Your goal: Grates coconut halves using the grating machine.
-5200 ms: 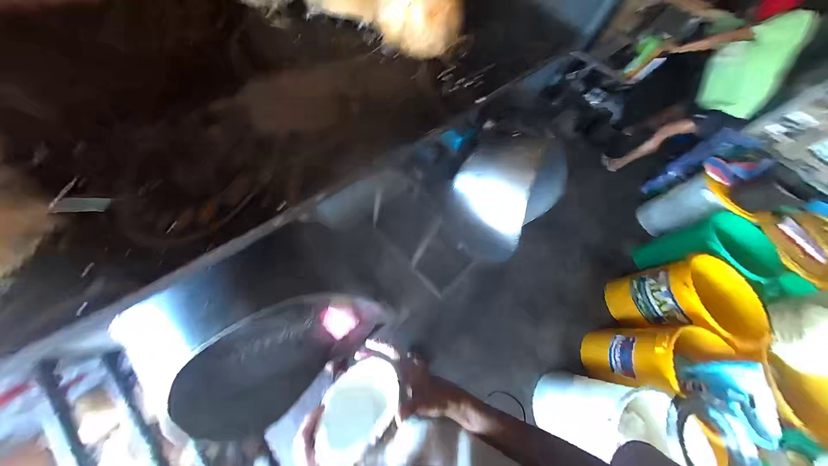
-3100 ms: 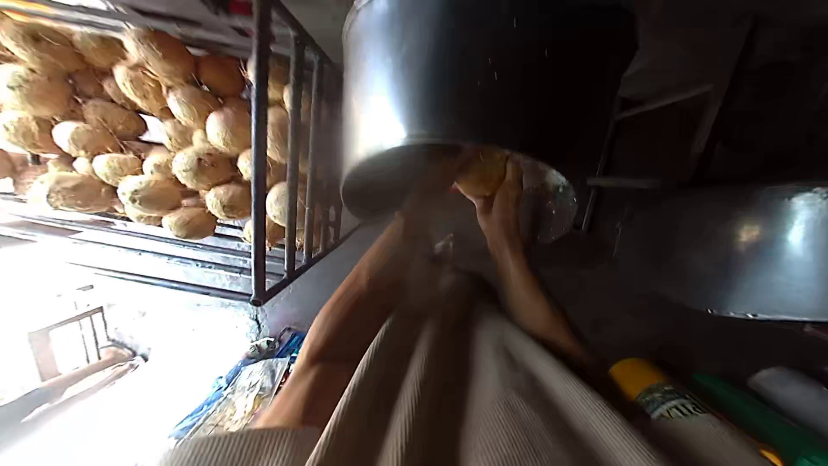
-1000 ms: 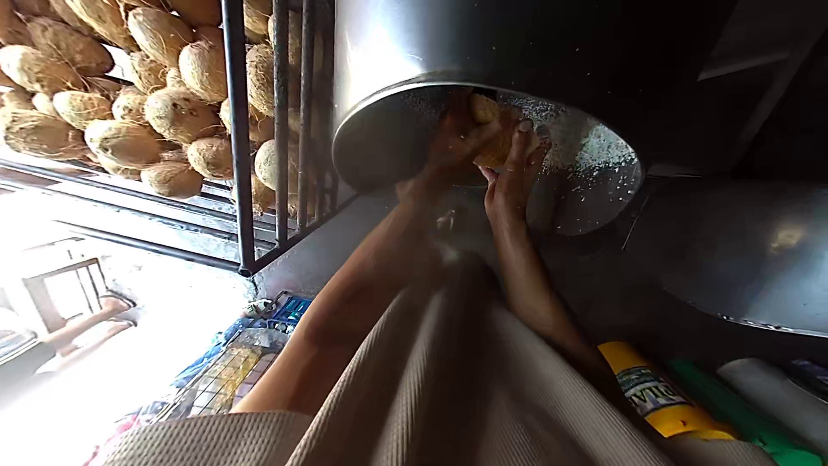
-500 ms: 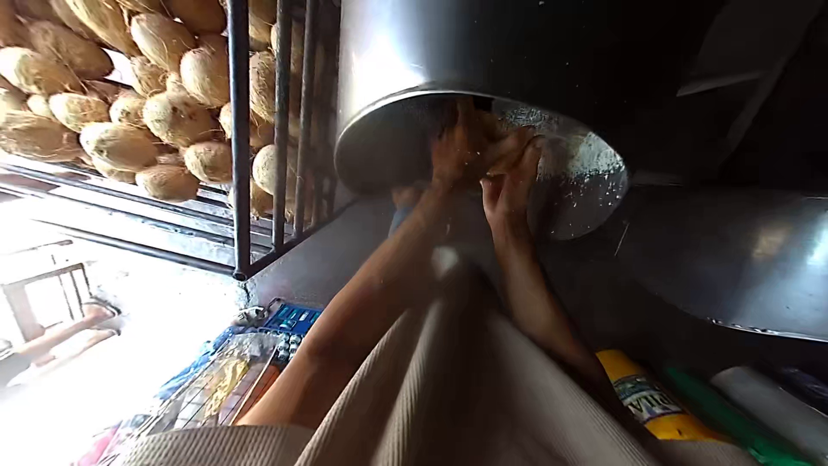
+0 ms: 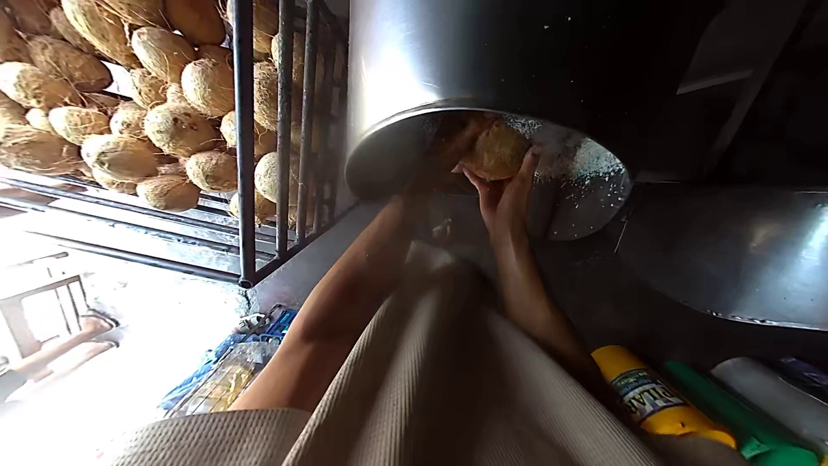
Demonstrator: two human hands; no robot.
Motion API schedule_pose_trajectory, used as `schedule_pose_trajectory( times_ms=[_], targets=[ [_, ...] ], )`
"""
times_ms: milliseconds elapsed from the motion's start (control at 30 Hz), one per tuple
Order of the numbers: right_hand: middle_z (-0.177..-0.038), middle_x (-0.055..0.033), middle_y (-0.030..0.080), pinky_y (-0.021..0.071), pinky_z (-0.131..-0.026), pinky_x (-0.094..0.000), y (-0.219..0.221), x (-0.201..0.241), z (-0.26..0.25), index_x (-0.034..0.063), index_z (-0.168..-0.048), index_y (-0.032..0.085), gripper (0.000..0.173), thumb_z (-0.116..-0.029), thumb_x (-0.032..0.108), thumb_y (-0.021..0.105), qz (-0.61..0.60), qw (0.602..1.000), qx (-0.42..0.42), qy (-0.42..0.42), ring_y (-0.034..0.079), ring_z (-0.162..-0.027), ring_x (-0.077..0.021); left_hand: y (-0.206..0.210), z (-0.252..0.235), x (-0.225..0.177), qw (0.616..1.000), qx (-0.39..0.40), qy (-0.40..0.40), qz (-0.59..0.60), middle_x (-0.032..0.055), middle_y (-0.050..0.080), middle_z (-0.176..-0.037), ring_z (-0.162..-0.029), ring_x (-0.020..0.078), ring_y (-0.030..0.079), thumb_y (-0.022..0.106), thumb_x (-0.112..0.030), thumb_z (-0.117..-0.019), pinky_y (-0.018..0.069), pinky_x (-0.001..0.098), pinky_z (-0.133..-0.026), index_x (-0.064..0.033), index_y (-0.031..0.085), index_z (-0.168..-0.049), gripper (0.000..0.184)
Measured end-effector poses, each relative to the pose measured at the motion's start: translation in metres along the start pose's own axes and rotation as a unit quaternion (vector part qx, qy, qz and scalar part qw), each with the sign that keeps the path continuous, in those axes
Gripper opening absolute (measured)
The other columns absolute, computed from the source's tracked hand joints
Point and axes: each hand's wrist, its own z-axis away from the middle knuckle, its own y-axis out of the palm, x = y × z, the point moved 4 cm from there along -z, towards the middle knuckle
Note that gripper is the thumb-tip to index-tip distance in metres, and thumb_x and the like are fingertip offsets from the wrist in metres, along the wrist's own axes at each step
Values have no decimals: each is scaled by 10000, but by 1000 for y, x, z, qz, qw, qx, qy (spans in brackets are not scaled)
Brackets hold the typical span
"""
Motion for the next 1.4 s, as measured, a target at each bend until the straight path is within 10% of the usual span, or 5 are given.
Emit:
schedule_pose_trajectory(
  times_ms=[167, 467, 733, 967, 1400],
  targets=[
    [-1279, -81, 608, 569, -899, -531, 4, -1, -4, 208, -1402, 463, 535, -1059, 595, 326, 6, 999, 36, -14, 623, -1153, -249, 18, 4, -13, 959, -70, -22, -275, 236, 659, -1232, -1141, 372, 648, 749, -551, -836, 516, 601, -960, -7, 612, -1299, 728],
    [-1464, -138, 484, 601, -896, -509, 14, 3, 29, 228, -1568, 249, 644, -1038, 346, 594, 120, 989, -90, -2, 605, -1219, -329, -2, 4, 19, 997, -16, 34, -63, 139, 693, -1110, -1038, 74, 634, 695, -131, -942, 503, 251, -969, 83, 642, -1193, 334],
    [-1364, -154, 546, 611, -779, -495, 27, 2, 24, 205, -1533, 330, 628, -1011, 372, 636, 219, 968, -114, 34, 654, -1066, -323, -11, 7, 31, 993, -17, -120, -11, 175, 650, -1223, -1076, 130, 624, 564, -123, -1041, 504, 292, -978, 90, 552, -1336, 365],
    [-1635, -243, 269, 413, -1183, -424, -43, -55, 68, -1, -1622, 95, 1238, -767, 467, 859, 468, 860, 99, -177, 396, -1466, -274, -34, 93, 104, 926, -44, -183, 327, 6, 689, -1236, -1110, 186, 651, 33, -886, -871, 578, 482, -879, -295, 584, -1364, 947],
    [-1190, -141, 645, 633, -771, -486, 36, 27, 52, 127, -1398, 454, 443, -1030, 318, 610, 57, 995, -75, -34, 701, -984, -293, 9, 32, -12, 987, -101, -39, 115, 130, 644, -1230, -1046, 185, 686, 772, -345, -903, 606, 396, -909, -46, 309, -1504, 815]
  ],
)
